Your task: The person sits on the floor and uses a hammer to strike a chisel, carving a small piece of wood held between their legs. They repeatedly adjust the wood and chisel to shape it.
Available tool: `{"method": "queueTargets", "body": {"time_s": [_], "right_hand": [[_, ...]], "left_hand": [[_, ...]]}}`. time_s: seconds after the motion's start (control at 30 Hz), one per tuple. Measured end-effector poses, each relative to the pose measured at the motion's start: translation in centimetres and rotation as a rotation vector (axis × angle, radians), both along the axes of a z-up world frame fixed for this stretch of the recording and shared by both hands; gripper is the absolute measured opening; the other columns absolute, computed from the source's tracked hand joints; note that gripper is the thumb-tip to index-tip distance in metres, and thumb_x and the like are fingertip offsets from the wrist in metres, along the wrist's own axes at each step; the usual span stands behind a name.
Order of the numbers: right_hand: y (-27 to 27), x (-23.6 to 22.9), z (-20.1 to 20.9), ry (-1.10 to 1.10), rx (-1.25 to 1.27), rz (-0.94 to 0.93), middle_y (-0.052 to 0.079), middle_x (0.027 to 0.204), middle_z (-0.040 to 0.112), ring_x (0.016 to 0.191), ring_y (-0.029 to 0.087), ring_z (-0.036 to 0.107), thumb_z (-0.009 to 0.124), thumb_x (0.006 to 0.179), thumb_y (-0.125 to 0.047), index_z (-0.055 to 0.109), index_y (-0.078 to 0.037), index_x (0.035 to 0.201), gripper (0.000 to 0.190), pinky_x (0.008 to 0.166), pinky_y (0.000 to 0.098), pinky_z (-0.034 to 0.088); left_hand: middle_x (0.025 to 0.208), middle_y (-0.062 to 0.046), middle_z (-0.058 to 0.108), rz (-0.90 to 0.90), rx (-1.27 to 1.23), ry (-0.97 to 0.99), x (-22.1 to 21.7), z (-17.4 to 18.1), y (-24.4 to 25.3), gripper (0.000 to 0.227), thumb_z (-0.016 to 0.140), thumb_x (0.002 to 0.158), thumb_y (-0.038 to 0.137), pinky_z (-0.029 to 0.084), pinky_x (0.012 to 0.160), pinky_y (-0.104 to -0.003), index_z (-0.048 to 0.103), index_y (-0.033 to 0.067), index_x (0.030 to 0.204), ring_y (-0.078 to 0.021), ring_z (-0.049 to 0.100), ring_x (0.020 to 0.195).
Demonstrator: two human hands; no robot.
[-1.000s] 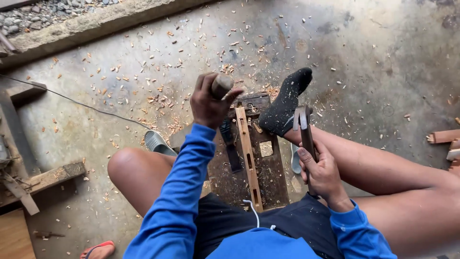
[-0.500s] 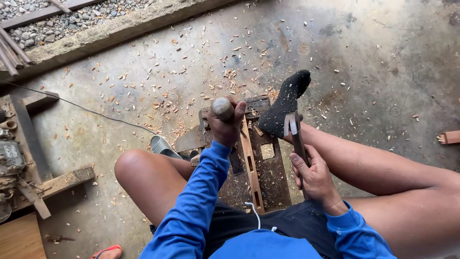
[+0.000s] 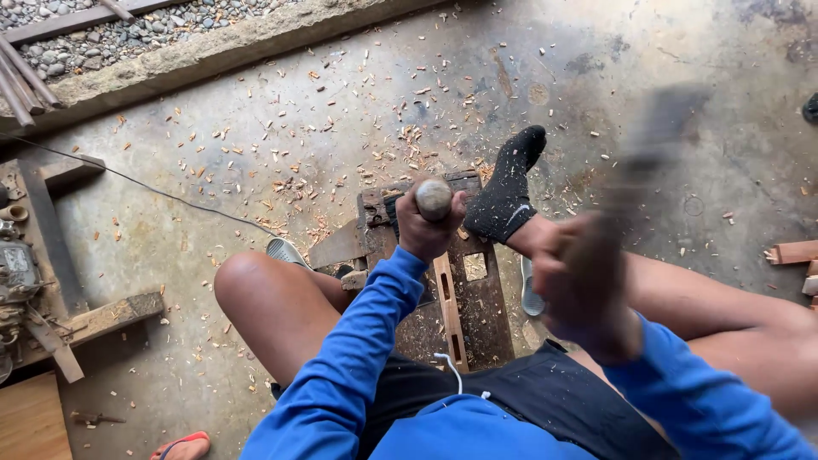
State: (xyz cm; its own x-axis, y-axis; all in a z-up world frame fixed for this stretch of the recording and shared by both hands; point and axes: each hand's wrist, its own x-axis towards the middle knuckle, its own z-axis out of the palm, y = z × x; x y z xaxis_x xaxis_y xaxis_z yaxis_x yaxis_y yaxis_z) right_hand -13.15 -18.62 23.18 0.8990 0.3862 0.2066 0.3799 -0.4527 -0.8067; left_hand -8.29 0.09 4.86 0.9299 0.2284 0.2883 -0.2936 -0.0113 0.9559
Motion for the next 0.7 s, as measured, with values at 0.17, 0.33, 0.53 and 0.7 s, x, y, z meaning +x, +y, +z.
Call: {"method": "queueTargets", "body": {"time_s": [0.17, 0.33, 0.53, 0.7], "right_hand": [[0.6, -0.2, 1.3, -0.069, -0.365, 0.095, 0.015, 0.092, 0.063, 0.080, 0.027, 0.063, 0.069, 0.095, -0.032, 0.062, -0.003, 0.117, 0.037, 0.069, 0.0391, 0.052], [0.5, -2.2, -0.3, 0.267, -0.199, -0.072, 0.009, 0.082, 0.071, 0.076, 0.023, 0.069, 0.070, 0.094, -0.038, 0.057, -0.008, 0.131, 0.049, 0.068, 0.0362, 0.056], [0.5, -0.4, -2.9, -0.085, -0.509, -0.049, 0.014, 0.083, 0.063, 0.071, 0.034, 0.067, 0.070, 0.101, -0.032, 0.053, -0.004, 0.120, 0.038, 0.064, 0.0440, 0.049], [-0.5, -5.2, -3.4, 0.568, 0.221, -0.286, 0.002, 0.070, 0.051, 0.051, 0.013, 0.050, 0.059, 0.099, -0.026, 0.053, -0.007, 0.125, 0.033, 0.043, 0.0295, 0.040]], "left_hand": [[0.082, -0.006, 0.069, -0.007, 0.203, -0.197, -0.2, -1.5, 0.3, 0.024, 0.079, 0.083, 0.012, 0.056, 0.069, -0.027, 0.065, 0.0021, 0.099, -0.0112, 0.068, 0.075], [0.085, -0.009, 0.072, 0.010, 0.188, -0.163, -0.6, -1.1, -0.1, 0.029, 0.081, 0.084, 0.019, 0.057, 0.071, -0.030, 0.066, 0.0017, 0.102, -0.0173, 0.071, 0.077], [0.089, -0.006, 0.072, -0.135, 0.019, -0.038, 5.8, -4.8, 1.2, 0.025, 0.085, 0.089, 0.021, 0.056, 0.075, -0.031, 0.070, 0.0040, 0.099, -0.0171, 0.069, 0.081], [0.077, -0.004, 0.072, -0.412, -0.508, -0.002, 1.7, -4.7, -0.9, 0.016, 0.075, 0.095, 0.022, 0.059, 0.067, -0.034, 0.071, 0.0099, 0.086, -0.0162, 0.066, 0.068]]}}
